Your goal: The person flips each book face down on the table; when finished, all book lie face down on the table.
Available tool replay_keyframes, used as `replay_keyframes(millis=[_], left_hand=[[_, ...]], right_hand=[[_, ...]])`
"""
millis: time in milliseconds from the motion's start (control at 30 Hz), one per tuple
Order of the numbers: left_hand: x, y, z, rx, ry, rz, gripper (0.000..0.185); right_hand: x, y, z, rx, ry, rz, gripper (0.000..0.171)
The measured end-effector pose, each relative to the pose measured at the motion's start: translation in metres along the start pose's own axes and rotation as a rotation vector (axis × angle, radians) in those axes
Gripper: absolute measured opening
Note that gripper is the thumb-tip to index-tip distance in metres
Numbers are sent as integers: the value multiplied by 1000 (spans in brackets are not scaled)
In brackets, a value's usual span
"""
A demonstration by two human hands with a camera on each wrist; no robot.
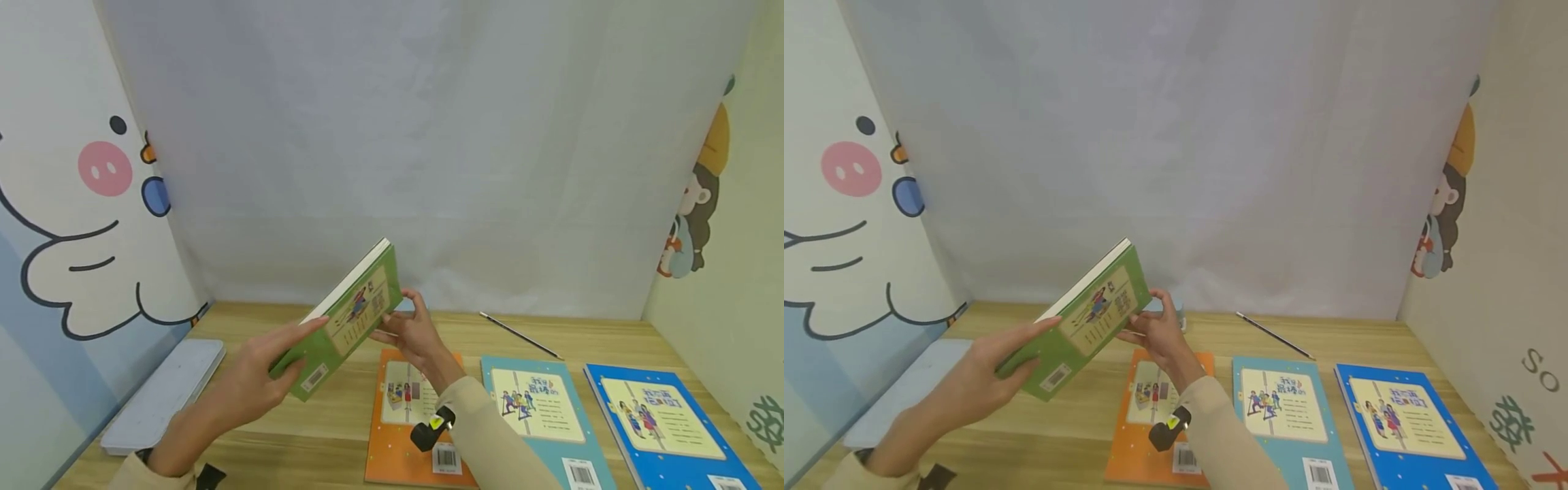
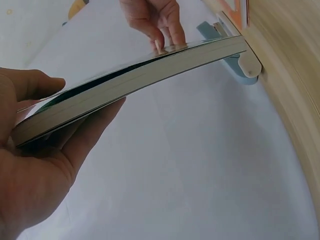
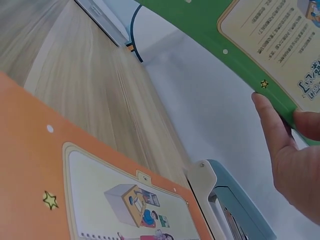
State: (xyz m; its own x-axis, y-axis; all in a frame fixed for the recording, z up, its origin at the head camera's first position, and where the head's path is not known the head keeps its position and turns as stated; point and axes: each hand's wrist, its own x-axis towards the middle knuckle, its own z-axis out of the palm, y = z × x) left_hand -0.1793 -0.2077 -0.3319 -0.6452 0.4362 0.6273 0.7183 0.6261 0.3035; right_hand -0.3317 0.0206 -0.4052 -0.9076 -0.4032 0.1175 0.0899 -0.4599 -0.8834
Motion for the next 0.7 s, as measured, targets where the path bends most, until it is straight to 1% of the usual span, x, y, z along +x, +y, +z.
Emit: replay_keyframes(millis=[100,233,333,567,700], left_hand=[[2,3,-5,24,-47,-46,73],[5,8,-12,53,-95,-135,69],[7,10,-14,85,-128,-178,66],[12,5,-16,152,-174,-215,55],[11,1,-15,136,-173,-239,56]], right_hand=[[0,0,-1,-1,-8,1,48],[0,0,-1,-11,-5,7,47],[-1,1,0,-18,3,17,47],[-3,2,-1,-63,-9,36,47],[-4,1,-1,-84,-18,41,48]])
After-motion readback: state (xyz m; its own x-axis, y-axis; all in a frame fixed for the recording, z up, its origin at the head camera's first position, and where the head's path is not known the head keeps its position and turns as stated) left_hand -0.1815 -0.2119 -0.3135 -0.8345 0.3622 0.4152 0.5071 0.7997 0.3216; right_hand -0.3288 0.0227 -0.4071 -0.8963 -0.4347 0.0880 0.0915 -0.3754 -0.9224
